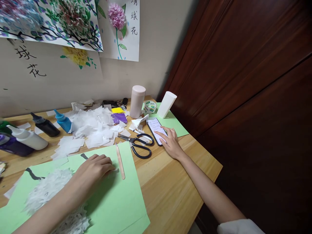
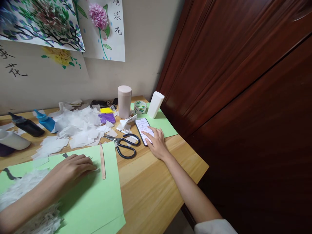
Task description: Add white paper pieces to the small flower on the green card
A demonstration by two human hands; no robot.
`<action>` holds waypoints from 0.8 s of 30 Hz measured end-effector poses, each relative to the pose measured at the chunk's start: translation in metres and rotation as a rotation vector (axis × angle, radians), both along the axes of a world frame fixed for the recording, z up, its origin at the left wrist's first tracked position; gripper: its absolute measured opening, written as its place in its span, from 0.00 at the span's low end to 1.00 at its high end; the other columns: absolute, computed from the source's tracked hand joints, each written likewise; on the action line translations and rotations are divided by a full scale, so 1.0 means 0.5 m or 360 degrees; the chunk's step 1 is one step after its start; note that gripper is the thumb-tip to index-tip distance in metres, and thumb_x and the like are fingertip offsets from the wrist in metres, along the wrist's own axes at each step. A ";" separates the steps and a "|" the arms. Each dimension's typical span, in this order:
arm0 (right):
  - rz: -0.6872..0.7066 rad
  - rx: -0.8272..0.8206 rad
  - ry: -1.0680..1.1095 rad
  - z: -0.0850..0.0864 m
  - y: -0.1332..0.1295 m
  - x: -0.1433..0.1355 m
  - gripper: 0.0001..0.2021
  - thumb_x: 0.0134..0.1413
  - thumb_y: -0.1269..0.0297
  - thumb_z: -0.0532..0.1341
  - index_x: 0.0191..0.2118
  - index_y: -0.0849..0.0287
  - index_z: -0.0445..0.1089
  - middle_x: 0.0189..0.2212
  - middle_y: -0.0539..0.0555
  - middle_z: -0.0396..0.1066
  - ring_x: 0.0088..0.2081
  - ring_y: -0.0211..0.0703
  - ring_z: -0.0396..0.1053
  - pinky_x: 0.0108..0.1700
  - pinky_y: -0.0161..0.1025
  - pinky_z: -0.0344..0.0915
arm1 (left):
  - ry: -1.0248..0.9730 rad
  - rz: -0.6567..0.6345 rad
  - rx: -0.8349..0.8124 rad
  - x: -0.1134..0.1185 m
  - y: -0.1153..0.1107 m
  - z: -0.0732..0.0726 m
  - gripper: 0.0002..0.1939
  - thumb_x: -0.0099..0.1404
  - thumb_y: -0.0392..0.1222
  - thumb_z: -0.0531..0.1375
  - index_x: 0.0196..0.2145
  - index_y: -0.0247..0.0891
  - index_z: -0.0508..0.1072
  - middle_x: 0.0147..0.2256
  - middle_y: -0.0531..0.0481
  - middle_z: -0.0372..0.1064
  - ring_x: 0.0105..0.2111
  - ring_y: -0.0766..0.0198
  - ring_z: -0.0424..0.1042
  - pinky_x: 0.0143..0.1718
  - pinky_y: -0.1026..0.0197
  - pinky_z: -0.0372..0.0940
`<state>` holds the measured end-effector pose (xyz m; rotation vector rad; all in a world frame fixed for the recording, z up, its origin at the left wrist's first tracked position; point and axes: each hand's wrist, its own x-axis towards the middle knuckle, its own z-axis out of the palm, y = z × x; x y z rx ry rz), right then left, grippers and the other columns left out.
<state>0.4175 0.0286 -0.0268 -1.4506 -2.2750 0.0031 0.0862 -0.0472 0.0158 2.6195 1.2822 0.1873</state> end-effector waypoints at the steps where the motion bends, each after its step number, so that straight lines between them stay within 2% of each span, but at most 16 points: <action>1: -0.0019 0.0017 0.0019 0.001 0.000 0.000 0.19 0.61 0.61 0.47 0.55 0.45 0.61 0.57 0.53 0.54 0.57 0.50 0.51 0.60 0.57 0.42 | -0.0011 0.0001 0.0004 -0.001 0.001 -0.002 0.15 0.66 0.37 0.47 0.34 0.45 0.74 0.33 0.53 0.72 0.34 0.63 0.68 0.37 0.59 0.56; 4: -0.0116 0.0100 0.0142 0.006 -0.002 0.003 0.18 0.61 0.63 0.47 0.54 0.45 0.64 0.53 0.53 0.58 0.54 0.50 0.53 0.58 0.55 0.47 | -0.0034 0.0003 0.0024 -0.003 0.002 -0.007 0.16 0.66 0.37 0.47 0.34 0.45 0.74 0.32 0.53 0.73 0.33 0.64 0.68 0.36 0.59 0.56; 8: -0.0208 0.0208 0.0329 0.011 -0.004 0.014 0.17 0.60 0.66 0.48 0.43 0.49 0.73 0.42 0.54 0.65 0.45 0.47 0.57 0.50 0.48 0.55 | -0.0034 -0.0022 0.0018 -0.005 0.003 -0.012 0.16 0.66 0.38 0.47 0.33 0.44 0.74 0.32 0.53 0.73 0.32 0.64 0.68 0.36 0.59 0.56; 11: -0.0173 0.0300 0.0350 0.013 -0.007 0.022 0.16 0.58 0.67 0.50 0.35 0.50 0.77 0.30 0.53 0.65 0.37 0.45 0.57 0.43 0.45 0.55 | -0.0017 -0.0007 0.0010 -0.004 0.002 -0.010 0.16 0.66 0.39 0.47 0.34 0.45 0.74 0.32 0.53 0.73 0.33 0.63 0.68 0.36 0.59 0.56; 13: -0.0109 0.0330 0.0325 0.014 -0.010 0.026 0.15 0.56 0.68 0.52 0.32 0.50 0.78 0.27 0.53 0.65 0.34 0.43 0.57 0.41 0.44 0.54 | -0.0018 0.0009 0.0006 -0.003 0.001 -0.008 0.16 0.67 0.39 0.47 0.35 0.45 0.74 0.33 0.53 0.72 0.34 0.64 0.68 0.36 0.59 0.56; 19: 0.0070 0.0270 0.0226 0.014 -0.015 0.033 0.15 0.53 0.70 0.53 0.33 0.48 0.77 0.26 0.52 0.66 0.34 0.42 0.57 0.41 0.44 0.52 | -0.0058 0.0010 0.0025 -0.002 0.000 -0.004 0.16 0.66 0.39 0.47 0.33 0.44 0.74 0.32 0.52 0.73 0.32 0.64 0.68 0.35 0.60 0.56; 24: 0.0040 0.0272 0.0184 0.015 -0.017 0.033 0.16 0.55 0.69 0.52 0.37 0.48 0.77 0.27 0.52 0.66 0.34 0.43 0.57 0.41 0.44 0.52 | -0.0025 0.0015 0.0013 -0.002 0.001 -0.006 0.16 0.66 0.38 0.46 0.34 0.45 0.74 0.32 0.53 0.73 0.33 0.64 0.68 0.37 0.60 0.56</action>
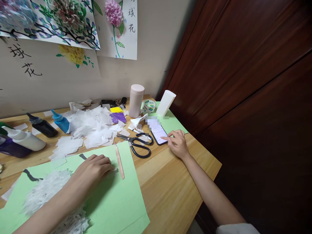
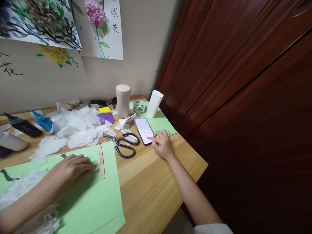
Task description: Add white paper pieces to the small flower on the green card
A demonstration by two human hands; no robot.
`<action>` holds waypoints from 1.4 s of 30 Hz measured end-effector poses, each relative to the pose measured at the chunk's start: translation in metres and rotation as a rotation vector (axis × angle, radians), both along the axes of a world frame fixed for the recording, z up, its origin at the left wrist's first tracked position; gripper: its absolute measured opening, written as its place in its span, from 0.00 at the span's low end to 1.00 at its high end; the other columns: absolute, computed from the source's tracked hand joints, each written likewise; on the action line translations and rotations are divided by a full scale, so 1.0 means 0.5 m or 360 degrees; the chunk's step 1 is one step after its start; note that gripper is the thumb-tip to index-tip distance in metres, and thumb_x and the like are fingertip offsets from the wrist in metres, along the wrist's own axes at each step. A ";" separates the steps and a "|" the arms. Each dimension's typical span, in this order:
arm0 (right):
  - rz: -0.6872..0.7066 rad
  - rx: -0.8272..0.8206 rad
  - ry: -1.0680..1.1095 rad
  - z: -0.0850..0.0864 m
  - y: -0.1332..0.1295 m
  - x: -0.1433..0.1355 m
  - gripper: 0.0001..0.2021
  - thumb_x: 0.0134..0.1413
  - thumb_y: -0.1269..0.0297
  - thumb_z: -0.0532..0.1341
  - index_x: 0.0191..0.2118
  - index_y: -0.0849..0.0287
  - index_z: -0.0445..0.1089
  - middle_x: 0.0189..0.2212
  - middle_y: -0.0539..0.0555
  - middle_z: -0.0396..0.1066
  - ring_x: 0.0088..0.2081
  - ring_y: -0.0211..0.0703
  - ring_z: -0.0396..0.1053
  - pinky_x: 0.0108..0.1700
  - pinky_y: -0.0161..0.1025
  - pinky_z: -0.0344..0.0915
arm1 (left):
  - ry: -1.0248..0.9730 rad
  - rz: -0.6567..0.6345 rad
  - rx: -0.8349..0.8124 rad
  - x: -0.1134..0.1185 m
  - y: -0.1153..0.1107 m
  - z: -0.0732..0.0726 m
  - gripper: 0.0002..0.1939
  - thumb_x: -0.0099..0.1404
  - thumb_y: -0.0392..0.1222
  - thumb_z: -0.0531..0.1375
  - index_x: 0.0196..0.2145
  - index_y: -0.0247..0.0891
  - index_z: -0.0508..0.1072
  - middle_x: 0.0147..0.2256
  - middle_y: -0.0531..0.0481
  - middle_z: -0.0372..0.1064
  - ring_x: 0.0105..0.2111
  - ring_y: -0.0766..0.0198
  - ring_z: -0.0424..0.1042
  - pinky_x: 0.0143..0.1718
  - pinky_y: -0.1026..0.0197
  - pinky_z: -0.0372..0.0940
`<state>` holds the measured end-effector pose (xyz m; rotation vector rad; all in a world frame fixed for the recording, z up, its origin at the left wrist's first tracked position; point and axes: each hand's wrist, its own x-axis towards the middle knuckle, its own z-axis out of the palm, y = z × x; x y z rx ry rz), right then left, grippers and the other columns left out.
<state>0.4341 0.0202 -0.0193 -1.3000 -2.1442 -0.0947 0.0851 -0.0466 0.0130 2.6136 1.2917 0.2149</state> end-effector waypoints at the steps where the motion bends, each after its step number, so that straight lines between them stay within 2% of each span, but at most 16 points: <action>1: -0.0012 -0.0006 -0.0008 0.000 0.000 -0.001 0.16 0.56 0.69 0.52 0.39 0.48 0.76 0.28 0.52 0.66 0.34 0.43 0.57 0.41 0.44 0.52 | 0.0009 0.0004 -0.0010 0.000 0.000 0.000 0.16 0.66 0.38 0.46 0.34 0.45 0.74 0.32 0.53 0.73 0.33 0.64 0.68 0.37 0.60 0.56; 6: 0.0009 -0.0096 -0.0074 0.000 0.004 -0.012 0.16 0.58 0.68 0.51 0.45 0.47 0.73 0.31 0.52 0.66 0.36 0.43 0.57 0.42 0.43 0.52 | 0.0035 -0.0009 -0.0019 -0.001 0.000 -0.002 0.15 0.66 0.39 0.47 0.34 0.45 0.73 0.33 0.53 0.73 0.33 0.63 0.68 0.37 0.59 0.56; 13: -0.0063 -0.0041 -0.0047 0.000 0.006 -0.010 0.16 0.58 0.69 0.51 0.44 0.49 0.73 0.29 0.53 0.64 0.35 0.43 0.57 0.41 0.43 0.52 | 0.0086 -0.0010 -0.0028 0.002 -0.001 0.005 0.15 0.67 0.38 0.46 0.35 0.45 0.73 0.34 0.53 0.72 0.35 0.63 0.68 0.37 0.60 0.56; 18: -0.0038 -0.0096 -0.0077 -0.003 0.008 -0.009 0.16 0.58 0.69 0.51 0.45 0.48 0.73 0.30 0.52 0.64 0.36 0.43 0.57 0.41 0.43 0.52 | 0.0101 -0.0044 -0.0010 0.002 -0.002 0.005 0.16 0.67 0.39 0.45 0.35 0.44 0.73 0.34 0.52 0.72 0.35 0.63 0.68 0.37 0.59 0.56; 22: -0.0052 -0.0042 -0.0034 -0.004 0.007 -0.008 0.16 0.59 0.69 0.50 0.45 0.50 0.73 0.29 0.53 0.63 0.35 0.42 0.56 0.41 0.43 0.52 | 0.0088 -0.0005 -0.0027 0.002 -0.002 0.003 0.16 0.67 0.38 0.46 0.35 0.45 0.73 0.34 0.53 0.72 0.35 0.63 0.68 0.38 0.59 0.55; 29: -0.0095 -0.0122 -0.0028 0.001 0.006 -0.014 0.18 0.60 0.68 0.49 0.51 0.50 0.68 0.32 0.53 0.63 0.36 0.43 0.57 0.41 0.43 0.52 | 0.0074 -0.0001 -0.0046 -0.002 0.001 -0.008 0.14 0.67 0.38 0.47 0.35 0.46 0.72 0.34 0.54 0.72 0.35 0.63 0.67 0.37 0.59 0.54; 32: -0.0154 -0.0079 -0.0003 -0.001 0.009 -0.009 0.17 0.60 0.69 0.48 0.46 0.49 0.72 0.30 0.53 0.63 0.35 0.43 0.57 0.40 0.43 0.52 | 0.0071 0.0007 -0.0055 -0.004 0.001 -0.009 0.14 0.67 0.39 0.47 0.36 0.46 0.72 0.34 0.55 0.72 0.35 0.63 0.67 0.38 0.59 0.54; 37: -0.0302 0.0115 0.0065 -0.005 0.012 0.013 0.16 0.55 0.72 0.52 0.31 0.53 0.77 0.23 0.51 0.62 0.31 0.42 0.56 0.40 0.43 0.52 | 0.0074 0.0017 -0.0065 -0.005 0.002 -0.012 0.14 0.66 0.38 0.48 0.34 0.46 0.72 0.33 0.56 0.72 0.35 0.64 0.67 0.38 0.59 0.54; 42: -0.0284 0.0127 0.0028 -0.003 0.011 0.022 0.14 0.52 0.73 0.54 0.28 0.53 0.77 0.22 0.50 0.63 0.31 0.41 0.56 0.41 0.43 0.51 | 0.0055 0.0000 -0.0038 -0.005 0.002 -0.013 0.13 0.66 0.38 0.48 0.34 0.47 0.72 0.33 0.56 0.72 0.35 0.64 0.68 0.38 0.59 0.54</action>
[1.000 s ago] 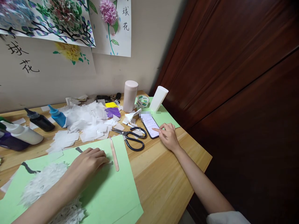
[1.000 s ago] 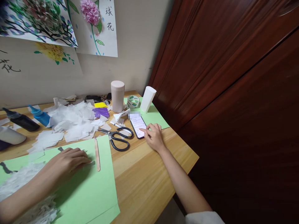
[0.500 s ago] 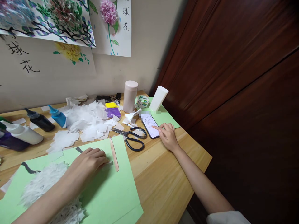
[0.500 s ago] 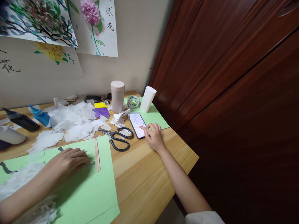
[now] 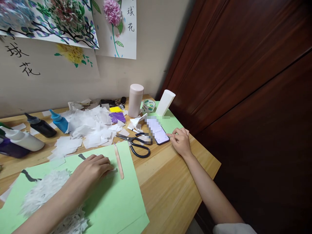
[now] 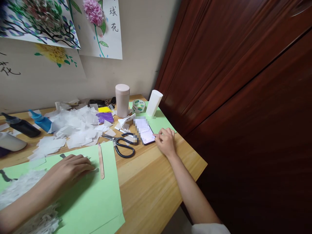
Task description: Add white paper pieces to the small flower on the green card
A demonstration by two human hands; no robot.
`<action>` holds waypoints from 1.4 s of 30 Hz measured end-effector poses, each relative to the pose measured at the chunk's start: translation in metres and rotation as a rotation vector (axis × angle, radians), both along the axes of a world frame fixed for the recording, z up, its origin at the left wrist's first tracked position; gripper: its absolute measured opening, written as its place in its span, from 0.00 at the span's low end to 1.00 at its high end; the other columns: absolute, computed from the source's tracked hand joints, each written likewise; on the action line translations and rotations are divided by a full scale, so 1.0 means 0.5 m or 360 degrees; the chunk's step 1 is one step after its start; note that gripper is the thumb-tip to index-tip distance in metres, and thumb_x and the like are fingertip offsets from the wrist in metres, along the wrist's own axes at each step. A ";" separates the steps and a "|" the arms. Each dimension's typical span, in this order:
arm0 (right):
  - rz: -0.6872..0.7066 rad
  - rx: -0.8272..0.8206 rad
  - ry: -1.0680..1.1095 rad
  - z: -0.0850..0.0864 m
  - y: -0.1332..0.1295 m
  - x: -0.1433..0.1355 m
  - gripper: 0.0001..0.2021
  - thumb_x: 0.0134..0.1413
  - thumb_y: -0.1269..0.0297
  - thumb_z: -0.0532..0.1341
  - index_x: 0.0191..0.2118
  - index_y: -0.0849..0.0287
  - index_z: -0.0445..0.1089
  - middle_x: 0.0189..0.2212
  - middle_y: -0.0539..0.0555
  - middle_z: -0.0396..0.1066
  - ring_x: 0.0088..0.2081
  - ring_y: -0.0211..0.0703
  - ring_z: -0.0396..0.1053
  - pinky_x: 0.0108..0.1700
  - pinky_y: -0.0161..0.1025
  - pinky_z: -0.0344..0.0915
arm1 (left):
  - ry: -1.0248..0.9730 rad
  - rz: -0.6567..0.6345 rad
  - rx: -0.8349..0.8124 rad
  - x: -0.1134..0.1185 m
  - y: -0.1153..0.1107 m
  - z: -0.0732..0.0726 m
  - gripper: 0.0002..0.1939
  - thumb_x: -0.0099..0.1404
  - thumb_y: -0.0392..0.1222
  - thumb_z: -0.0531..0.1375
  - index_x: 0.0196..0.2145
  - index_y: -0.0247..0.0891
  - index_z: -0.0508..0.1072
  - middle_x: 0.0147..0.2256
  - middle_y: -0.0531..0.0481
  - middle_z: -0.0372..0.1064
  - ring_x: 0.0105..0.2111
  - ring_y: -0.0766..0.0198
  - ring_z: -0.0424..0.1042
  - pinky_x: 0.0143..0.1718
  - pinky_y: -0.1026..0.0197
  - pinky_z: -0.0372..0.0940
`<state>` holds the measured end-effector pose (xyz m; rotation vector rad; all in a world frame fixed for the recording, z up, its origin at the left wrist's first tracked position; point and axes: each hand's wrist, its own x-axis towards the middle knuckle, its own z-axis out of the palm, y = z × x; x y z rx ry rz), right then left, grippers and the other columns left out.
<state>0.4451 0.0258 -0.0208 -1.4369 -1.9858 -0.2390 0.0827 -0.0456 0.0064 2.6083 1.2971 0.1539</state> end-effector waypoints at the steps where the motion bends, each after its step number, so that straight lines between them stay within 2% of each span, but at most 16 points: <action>1: -0.0001 -0.0002 0.0000 0.000 0.000 0.000 0.14 0.52 0.73 0.54 0.28 0.53 0.77 0.22 0.50 0.63 0.31 0.41 0.56 0.41 0.43 0.51 | -0.0002 -0.0005 0.0004 0.000 0.000 0.000 0.13 0.66 0.38 0.48 0.34 0.47 0.72 0.33 0.56 0.72 0.35 0.63 0.68 0.37 0.59 0.54; 11: 0.0026 -0.0045 0.0007 -0.001 -0.001 0.002 0.14 0.52 0.72 0.55 0.28 0.52 0.77 0.22 0.49 0.63 0.31 0.41 0.56 0.43 0.44 0.51 | 0.0020 -0.0029 0.0022 -0.001 0.001 0.000 0.14 0.66 0.38 0.47 0.35 0.46 0.72 0.34 0.55 0.72 0.34 0.64 0.68 0.37 0.59 0.55; 15: 0.0038 -0.0046 0.0045 0.003 -0.004 -0.007 0.15 0.55 0.72 0.52 0.34 0.53 0.77 0.23 0.50 0.63 0.31 0.41 0.56 0.42 0.43 0.51 | 0.0021 -0.0003 0.0009 0.000 0.001 0.001 0.13 0.66 0.39 0.48 0.34 0.46 0.72 0.34 0.56 0.72 0.35 0.63 0.68 0.37 0.59 0.55; 21: 0.0155 -0.0194 0.0022 0.003 -0.006 -0.033 0.16 0.58 0.69 0.50 0.45 0.52 0.73 0.26 0.51 0.63 0.33 0.41 0.58 0.42 0.42 0.51 | 0.0017 0.0012 0.0020 0.005 -0.002 0.009 0.14 0.66 0.37 0.48 0.34 0.45 0.73 0.32 0.55 0.72 0.34 0.64 0.67 0.37 0.60 0.55; 31: 0.0175 -0.0296 -0.0091 -0.004 -0.002 -0.042 0.17 0.58 0.69 0.50 0.48 0.49 0.70 0.29 0.52 0.64 0.35 0.43 0.59 0.43 0.43 0.52 | -0.0010 -0.0012 0.0059 0.006 -0.002 0.014 0.14 0.65 0.35 0.48 0.34 0.45 0.73 0.32 0.54 0.73 0.33 0.63 0.68 0.36 0.59 0.56; 37: 0.0201 -0.0352 -0.0102 -0.002 -0.005 -0.048 0.20 0.59 0.68 0.49 0.55 0.47 0.63 0.33 0.53 0.63 0.37 0.44 0.58 0.44 0.44 0.52 | -0.0011 -0.0017 0.0093 0.007 -0.002 0.011 0.14 0.65 0.36 0.48 0.33 0.44 0.74 0.31 0.53 0.73 0.33 0.63 0.68 0.36 0.60 0.56; 42: 0.0248 -0.0443 -0.0150 -0.004 -0.006 -0.055 0.20 0.60 0.65 0.48 0.57 0.46 0.60 0.36 0.53 0.61 0.39 0.45 0.56 0.46 0.45 0.51 | 0.0003 -0.0011 0.0069 0.006 -0.001 0.009 0.13 0.65 0.36 0.49 0.33 0.45 0.73 0.32 0.54 0.73 0.33 0.63 0.68 0.36 0.60 0.55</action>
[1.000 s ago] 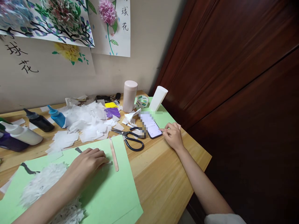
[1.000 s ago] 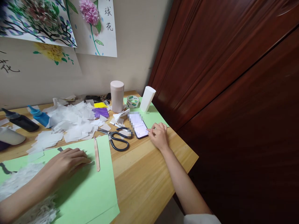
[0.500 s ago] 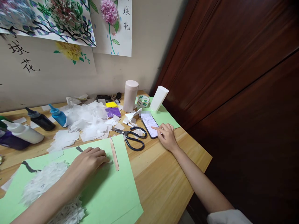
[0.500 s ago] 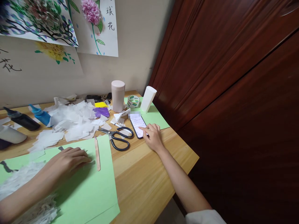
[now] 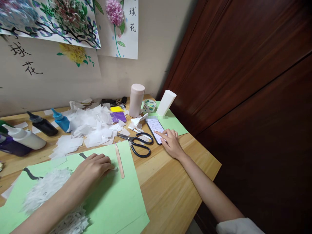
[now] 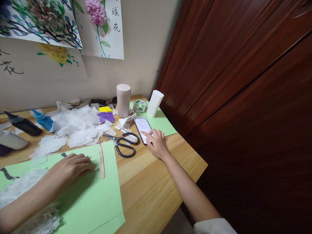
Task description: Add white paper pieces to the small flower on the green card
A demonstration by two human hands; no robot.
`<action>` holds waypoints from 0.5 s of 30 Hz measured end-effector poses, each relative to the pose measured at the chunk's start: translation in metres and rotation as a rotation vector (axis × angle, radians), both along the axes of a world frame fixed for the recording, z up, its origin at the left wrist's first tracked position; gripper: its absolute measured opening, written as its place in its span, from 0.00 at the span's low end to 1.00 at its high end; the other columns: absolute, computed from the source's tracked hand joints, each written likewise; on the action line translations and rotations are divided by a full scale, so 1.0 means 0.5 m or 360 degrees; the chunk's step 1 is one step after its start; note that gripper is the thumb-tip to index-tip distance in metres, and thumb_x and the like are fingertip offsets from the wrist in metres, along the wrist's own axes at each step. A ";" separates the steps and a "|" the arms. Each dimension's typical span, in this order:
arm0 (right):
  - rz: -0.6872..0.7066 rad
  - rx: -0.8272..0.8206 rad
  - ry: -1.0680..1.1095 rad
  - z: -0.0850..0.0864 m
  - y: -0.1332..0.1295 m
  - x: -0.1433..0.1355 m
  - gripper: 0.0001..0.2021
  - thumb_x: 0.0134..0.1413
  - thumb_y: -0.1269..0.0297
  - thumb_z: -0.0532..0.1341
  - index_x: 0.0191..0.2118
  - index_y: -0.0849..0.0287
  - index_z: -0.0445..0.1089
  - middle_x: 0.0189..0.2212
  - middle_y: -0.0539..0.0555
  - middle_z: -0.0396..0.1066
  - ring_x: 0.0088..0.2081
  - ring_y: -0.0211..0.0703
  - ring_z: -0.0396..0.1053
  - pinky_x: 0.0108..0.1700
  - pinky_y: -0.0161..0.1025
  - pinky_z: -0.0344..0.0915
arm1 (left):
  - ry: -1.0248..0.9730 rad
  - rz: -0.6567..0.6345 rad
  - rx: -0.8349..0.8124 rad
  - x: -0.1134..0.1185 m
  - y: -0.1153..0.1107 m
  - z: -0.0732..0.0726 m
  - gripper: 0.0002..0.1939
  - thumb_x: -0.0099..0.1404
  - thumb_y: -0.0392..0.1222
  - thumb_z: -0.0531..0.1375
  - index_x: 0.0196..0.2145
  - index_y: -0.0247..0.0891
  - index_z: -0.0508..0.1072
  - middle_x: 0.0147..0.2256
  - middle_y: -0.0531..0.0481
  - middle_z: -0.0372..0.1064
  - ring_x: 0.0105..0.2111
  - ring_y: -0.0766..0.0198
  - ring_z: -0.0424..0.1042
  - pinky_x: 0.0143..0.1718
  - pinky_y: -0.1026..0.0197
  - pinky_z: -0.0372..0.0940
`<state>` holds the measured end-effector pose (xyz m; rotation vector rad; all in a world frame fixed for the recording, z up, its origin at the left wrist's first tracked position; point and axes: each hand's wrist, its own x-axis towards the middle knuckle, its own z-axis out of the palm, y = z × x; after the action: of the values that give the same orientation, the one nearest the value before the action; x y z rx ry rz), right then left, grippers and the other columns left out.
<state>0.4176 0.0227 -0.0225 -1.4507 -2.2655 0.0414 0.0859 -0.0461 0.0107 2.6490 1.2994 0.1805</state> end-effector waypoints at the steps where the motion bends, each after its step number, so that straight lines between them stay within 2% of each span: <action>1: 0.0000 -0.0004 0.0000 0.000 0.000 0.000 0.20 0.60 0.64 0.48 0.57 0.46 0.59 0.36 0.53 0.61 0.39 0.46 0.56 0.46 0.45 0.51 | 0.0001 -0.0003 -0.0006 0.000 0.000 0.000 0.13 0.65 0.36 0.49 0.33 0.45 0.73 0.32 0.54 0.73 0.33 0.63 0.68 0.36 0.60 0.55; 15: -0.0031 0.0052 0.0081 0.000 -0.001 0.005 0.19 0.61 0.65 0.47 0.55 0.47 0.63 0.33 0.53 0.62 0.38 0.45 0.57 0.44 0.45 0.52 | 0.0002 0.0012 -0.0030 0.001 -0.001 0.005 0.14 0.65 0.35 0.49 0.33 0.46 0.74 0.32 0.54 0.73 0.33 0.63 0.68 0.36 0.60 0.55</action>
<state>0.4202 0.0224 -0.0227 -1.4384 -2.2013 0.0346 0.0865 -0.0465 0.0132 2.6294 1.3053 0.1664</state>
